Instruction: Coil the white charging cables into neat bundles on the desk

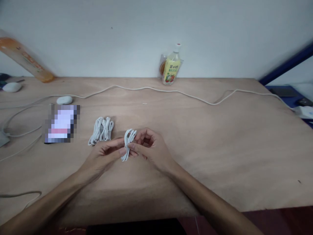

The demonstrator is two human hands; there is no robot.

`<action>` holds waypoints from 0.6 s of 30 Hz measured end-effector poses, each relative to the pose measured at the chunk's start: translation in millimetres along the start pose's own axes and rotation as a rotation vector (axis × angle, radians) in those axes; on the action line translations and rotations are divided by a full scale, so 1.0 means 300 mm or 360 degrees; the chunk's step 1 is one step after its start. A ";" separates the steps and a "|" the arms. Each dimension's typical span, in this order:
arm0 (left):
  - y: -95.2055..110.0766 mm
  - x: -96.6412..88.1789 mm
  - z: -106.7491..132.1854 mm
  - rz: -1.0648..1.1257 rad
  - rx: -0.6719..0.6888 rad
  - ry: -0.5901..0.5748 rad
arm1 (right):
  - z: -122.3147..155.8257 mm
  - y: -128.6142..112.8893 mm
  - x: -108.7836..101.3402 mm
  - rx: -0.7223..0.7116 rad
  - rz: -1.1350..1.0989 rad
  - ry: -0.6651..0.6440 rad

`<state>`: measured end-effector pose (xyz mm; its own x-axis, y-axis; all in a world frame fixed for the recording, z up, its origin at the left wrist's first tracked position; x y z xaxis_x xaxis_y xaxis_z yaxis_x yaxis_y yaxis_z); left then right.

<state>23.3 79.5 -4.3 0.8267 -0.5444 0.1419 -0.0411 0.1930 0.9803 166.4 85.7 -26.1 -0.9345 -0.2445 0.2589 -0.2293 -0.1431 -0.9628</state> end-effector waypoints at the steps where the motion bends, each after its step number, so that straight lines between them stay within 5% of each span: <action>1: 0.008 -0.001 -0.002 -0.0017 0.0022 0.0034 | -0.001 -0.004 0.002 -0.0003 0.0019 -0.0017; 8: -0.006 -0.027 0.002 -0.0038 0.0035 0.0227 | 0.001 0.005 0.026 0.0075 0.0016 -0.0131; 18: -0.018 -0.043 0.005 0.0173 0.0030 0.0324 | 0.004 -0.006 -0.009 0.0057 -0.0076 0.0006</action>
<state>12.2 84.2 -11.3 0.9128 -0.3451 0.2182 -0.1452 0.2250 0.9635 169.8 85.4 -25.1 -0.9236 -0.2331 0.3044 -0.2641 -0.1886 -0.9459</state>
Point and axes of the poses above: each hand's wrist, its own z-axis away from the middle knuckle, its own x-axis out of the palm, y = z × x, the point moved 8 cm from there along -z, towards the middle knuckle, and after that the axes turned 3 degrees about -y, right-handed, at the moved point
